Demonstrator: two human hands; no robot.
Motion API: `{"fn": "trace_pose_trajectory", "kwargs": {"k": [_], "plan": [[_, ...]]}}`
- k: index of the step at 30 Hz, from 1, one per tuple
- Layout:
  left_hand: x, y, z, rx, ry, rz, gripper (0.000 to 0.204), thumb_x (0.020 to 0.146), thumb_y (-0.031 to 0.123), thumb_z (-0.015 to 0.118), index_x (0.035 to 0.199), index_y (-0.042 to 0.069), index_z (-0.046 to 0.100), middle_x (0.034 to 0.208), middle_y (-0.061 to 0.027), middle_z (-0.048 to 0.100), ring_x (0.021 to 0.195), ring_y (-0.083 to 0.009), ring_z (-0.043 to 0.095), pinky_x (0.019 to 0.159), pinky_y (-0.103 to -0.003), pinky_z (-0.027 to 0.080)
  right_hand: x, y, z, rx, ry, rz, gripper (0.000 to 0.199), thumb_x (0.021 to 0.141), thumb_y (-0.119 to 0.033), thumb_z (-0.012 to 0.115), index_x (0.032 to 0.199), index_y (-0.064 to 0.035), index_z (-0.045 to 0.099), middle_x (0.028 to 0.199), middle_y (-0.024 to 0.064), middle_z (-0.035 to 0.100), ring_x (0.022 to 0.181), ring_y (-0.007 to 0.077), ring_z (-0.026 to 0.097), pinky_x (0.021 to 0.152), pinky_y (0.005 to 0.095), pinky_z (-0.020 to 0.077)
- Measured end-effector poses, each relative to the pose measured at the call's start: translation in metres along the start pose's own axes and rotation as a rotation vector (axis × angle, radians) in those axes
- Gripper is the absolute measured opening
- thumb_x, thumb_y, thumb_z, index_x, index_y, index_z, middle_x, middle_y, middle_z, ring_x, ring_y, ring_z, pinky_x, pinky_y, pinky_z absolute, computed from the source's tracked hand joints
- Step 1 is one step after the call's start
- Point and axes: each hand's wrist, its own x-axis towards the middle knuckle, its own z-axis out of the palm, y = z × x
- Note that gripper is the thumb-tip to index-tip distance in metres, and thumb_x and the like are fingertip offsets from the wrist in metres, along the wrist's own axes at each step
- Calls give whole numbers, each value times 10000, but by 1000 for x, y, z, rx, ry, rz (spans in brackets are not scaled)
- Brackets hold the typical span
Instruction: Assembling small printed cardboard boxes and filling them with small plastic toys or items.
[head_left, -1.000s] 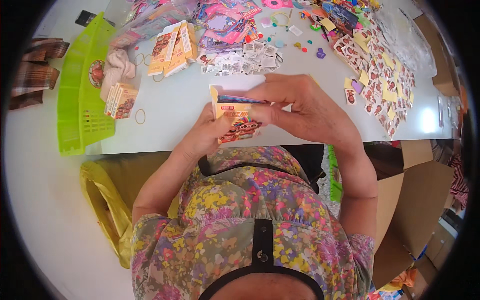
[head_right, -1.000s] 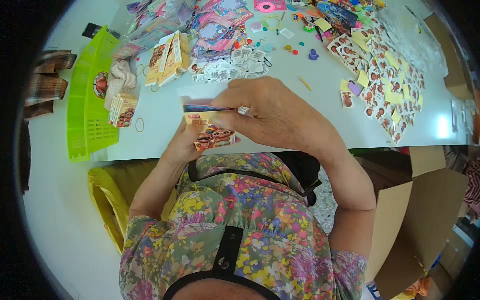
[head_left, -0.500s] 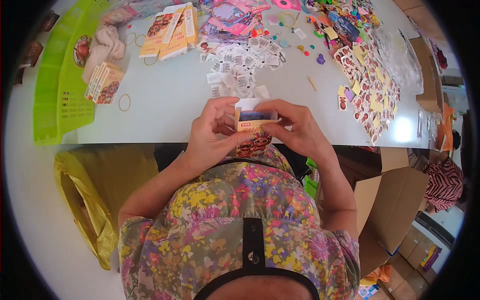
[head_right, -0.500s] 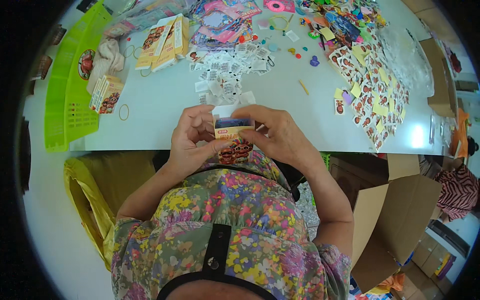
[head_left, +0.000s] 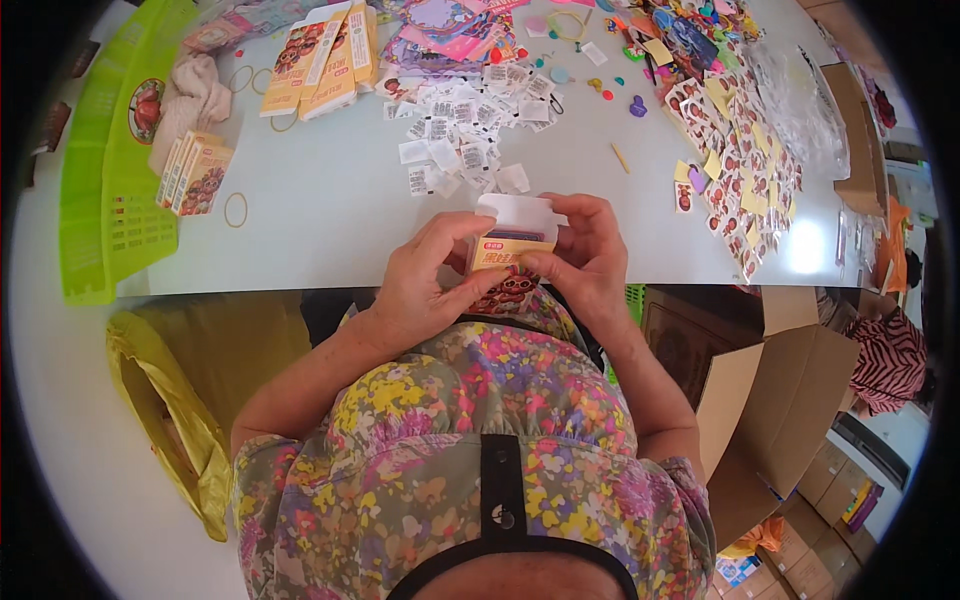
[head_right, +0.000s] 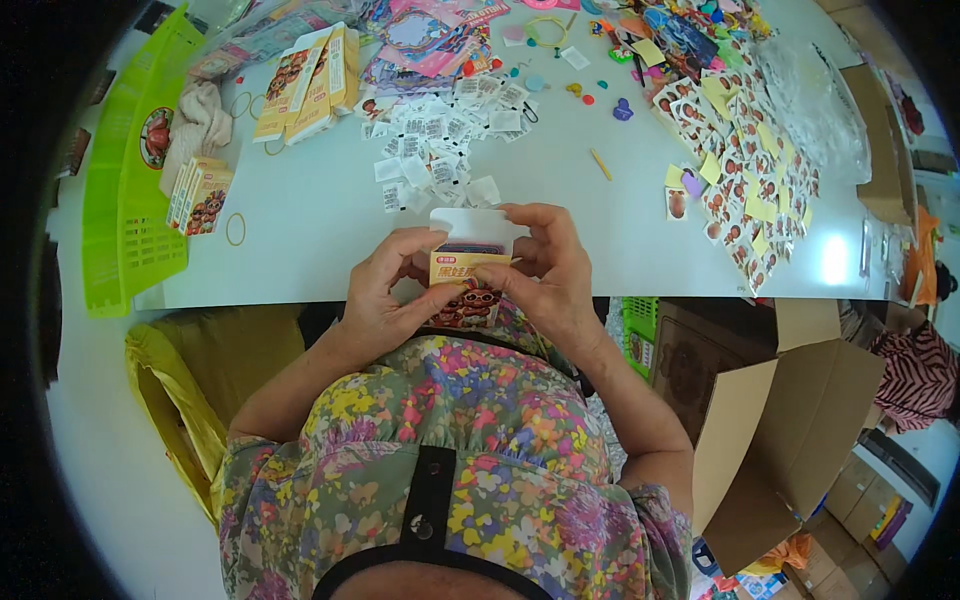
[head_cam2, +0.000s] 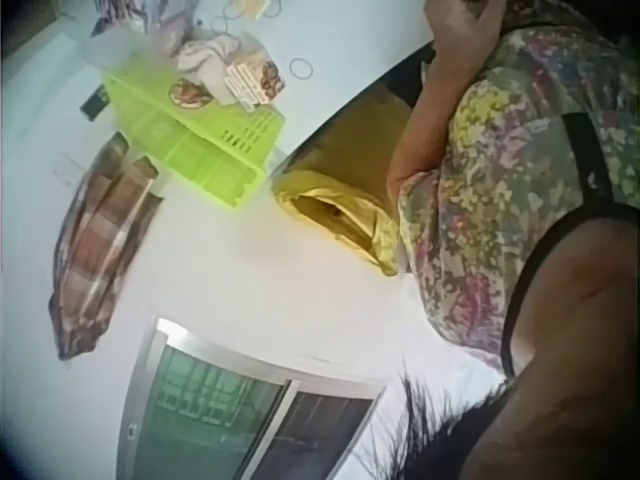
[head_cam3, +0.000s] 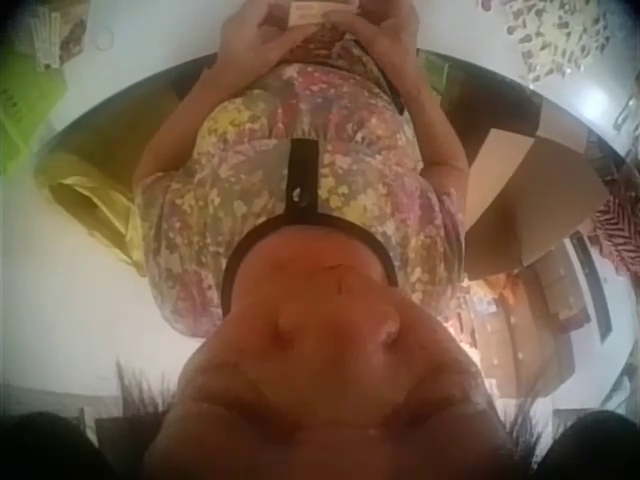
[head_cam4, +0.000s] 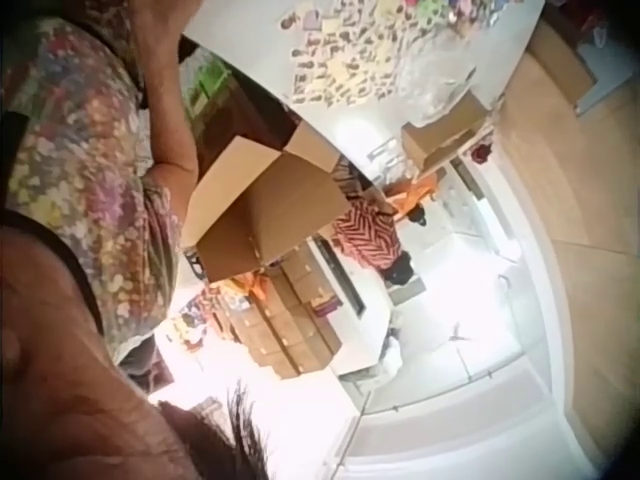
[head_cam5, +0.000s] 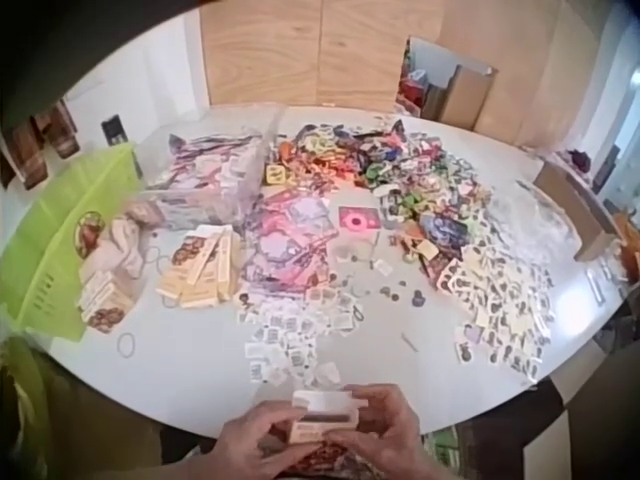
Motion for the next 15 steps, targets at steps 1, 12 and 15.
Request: {"fn": "trace_pose_trajectory", "kwargs": {"k": [1, 12, 15], "plan": [[-1, -1, 0, -19, -4, -16, 449, 808, 60, 753, 1199, 24, 534, 1063, -110, 601, 804, -143, 651, 668, -264, 533, -3, 5, 2, 3, 1, 2, 308, 841, -2, 694, 1130, 21, 592, 1139, 93, 574, 963, 141, 612, 774, 264, 534], [10, -7, -6, -125, 25, -34, 298, 833, 44, 712, 1100, 30, 579, 1086, -81, 579, 862, -134, 622, 722, -260, 518, 3, 11, -8, -140, -16, -18, 92, 885, 0, 644, 956, 57, 654, 1119, 96, 601, 971, 134, 582, 818, 262, 486], [15, -12, -10, -79, 75, -72, 236, 839, 50, 709, 1047, 29, 600, 1062, -84, 587, 892, -135, 610, 742, -263, 515, 14, 7, -12, -183, -111, -10, 82, 887, 7, 635, 956, 48, 654, 1060, 73, 612, 914, 103, 578, 781, 237, 479]]}}
